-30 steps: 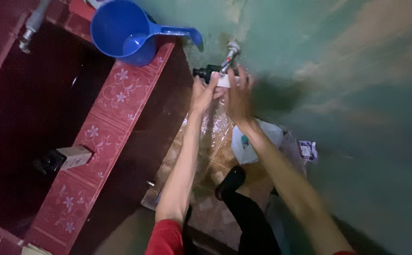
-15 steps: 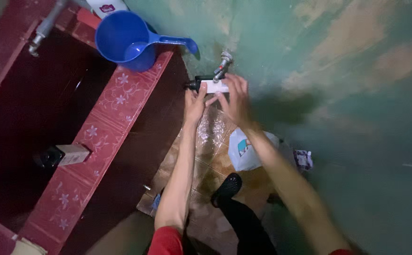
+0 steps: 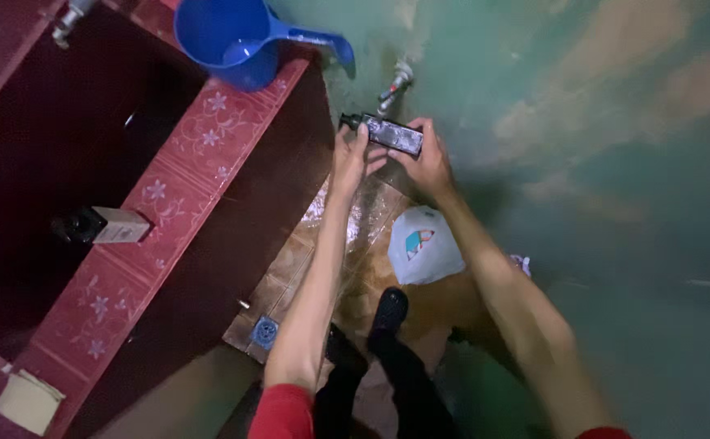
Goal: The person organizes various toiletries and personal care items in a bathroom. They place toothbrushes and toothpaste into a plastic bag, then fill two dark pump bottles with water from a tap and wipe them with a sponge.
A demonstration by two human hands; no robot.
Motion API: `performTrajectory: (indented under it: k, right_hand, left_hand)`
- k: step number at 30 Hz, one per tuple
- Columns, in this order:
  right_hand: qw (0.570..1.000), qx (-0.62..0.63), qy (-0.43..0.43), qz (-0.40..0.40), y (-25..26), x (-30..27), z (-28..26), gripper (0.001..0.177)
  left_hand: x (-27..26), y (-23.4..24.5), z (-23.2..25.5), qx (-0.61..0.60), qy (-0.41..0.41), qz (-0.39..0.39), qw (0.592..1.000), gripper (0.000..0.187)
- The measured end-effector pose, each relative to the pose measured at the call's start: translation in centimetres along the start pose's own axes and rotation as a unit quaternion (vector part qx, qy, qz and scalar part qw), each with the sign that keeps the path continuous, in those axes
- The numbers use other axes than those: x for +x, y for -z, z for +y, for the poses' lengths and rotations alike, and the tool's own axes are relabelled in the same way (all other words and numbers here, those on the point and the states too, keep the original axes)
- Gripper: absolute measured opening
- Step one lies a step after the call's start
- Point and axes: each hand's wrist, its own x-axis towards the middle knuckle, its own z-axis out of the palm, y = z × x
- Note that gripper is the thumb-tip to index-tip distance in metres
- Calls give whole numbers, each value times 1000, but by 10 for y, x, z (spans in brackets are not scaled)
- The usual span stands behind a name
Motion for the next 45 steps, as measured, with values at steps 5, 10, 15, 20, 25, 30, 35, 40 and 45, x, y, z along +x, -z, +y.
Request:
performTrajectory:
  k: [5, 10, 15, 20, 25, 30, 35, 40, 45]
  right_hand:
    - [997, 18, -52, -49, 2, -16, -10, 65]
    - [993, -95, 49, -42, 10, -24, -10, 81]
    - [969, -206, 118, -73, -10, -12, -19, 72]
    - [937, -309, 107, -126, -5, 12, -24, 63]
    - [946, -243, 167, -133, 11, 7, -25, 63]
    - [958, -237, 130, -94, 18, -3, -35, 70]
    - [927, -328, 90, -160, 9, 11, -36, 76]
    - [934, -264, 169, -171, 15, 3, -31, 72]
    - [952, -242, 138, -126, 19, -2, -39, 77]
  left_hand:
    - [5, -6, -4, -30, -117, -42, 992, 66]
    - [17, -1, 9, 40, -135, 34, 990, 66]
    - [22, -25, -10, -8, -121, 4, 993, 80]
    - [24, -26, -17, 157, -184, 77, 967, 75]
    - [27, -29, -12, 185, -182, 119, 958, 83]
    - [37, -35, -26, 214, -111, 158, 958, 84]
    - [40, -44, -35, 86, -124, 109, 983, 74]
    - [39, -37, -22, 99, -120, 120, 981, 71]
    - [55, -21, -24, 160, -117, 144, 970, 70]
